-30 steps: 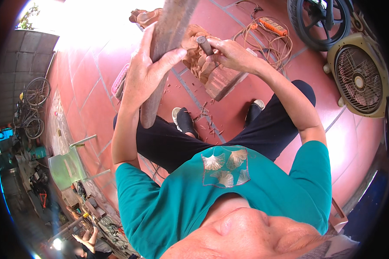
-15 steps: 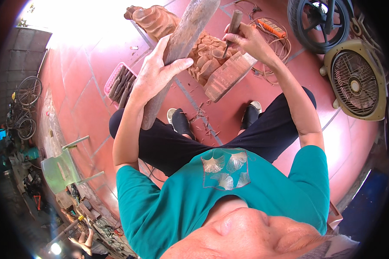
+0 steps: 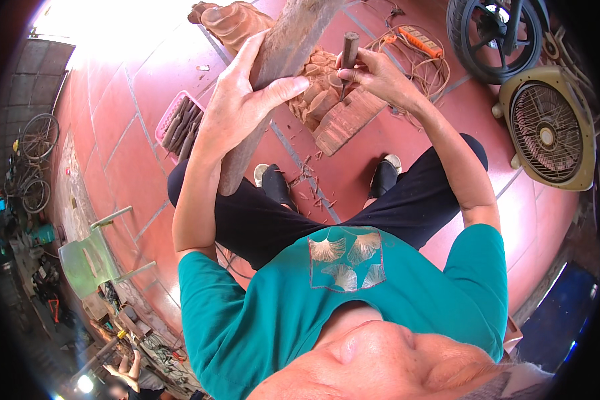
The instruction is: The person carves a wooden sculpture using a chisel and mallet. They repeatedly strike the chisel to shape the wood, occasionally pausing to adjust the tool or inspect the work.
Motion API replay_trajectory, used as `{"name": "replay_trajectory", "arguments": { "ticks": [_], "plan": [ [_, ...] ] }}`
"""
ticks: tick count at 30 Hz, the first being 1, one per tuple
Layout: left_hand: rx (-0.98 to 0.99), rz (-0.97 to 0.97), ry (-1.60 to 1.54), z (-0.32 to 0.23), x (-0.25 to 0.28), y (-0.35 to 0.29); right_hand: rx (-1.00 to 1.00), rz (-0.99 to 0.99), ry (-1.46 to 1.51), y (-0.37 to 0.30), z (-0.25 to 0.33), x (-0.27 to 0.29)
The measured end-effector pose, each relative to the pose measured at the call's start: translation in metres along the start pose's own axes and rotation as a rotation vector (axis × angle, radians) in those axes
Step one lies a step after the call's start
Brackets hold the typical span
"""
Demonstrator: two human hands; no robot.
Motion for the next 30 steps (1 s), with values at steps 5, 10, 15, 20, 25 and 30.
{"name": "replay_trajectory", "arguments": {
  "ticks": [5,10,15,20,25,30],
  "plan": [
    [-0.049,-0.037,-0.090,-0.012,0.003,0.003,0.023,-0.025,0.057,-0.001,0.004,0.001],
    [-0.035,-0.044,-0.117,-0.018,0.005,0.008,-0.013,0.032,-0.018,-0.002,0.000,-0.003],
    [-0.152,-0.021,0.185,-0.028,-0.012,0.015,0.165,0.062,-0.189,-0.003,0.017,-0.012],
    [0.005,0.228,0.370,0.013,-0.045,0.016,0.151,-0.048,-0.044,-0.005,0.010,0.001],
    [-0.114,0.055,0.110,-0.033,-0.015,0.022,0.304,-0.008,-0.317,-0.011,0.033,-0.016],
    [-0.069,0.147,0.369,-0.008,-0.034,0.014,0.381,-0.064,-0.399,-0.014,0.036,-0.017]
  ]
}}
Point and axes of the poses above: each hand's wrist, its own y-axis towards the middle knuckle, its own x-axis out of the back of the hand, z = x × y, the point moved 10 cm from there along y, towards the middle knuckle, and after that the axes turned 4 degrees about y, right-handed, at the moved point
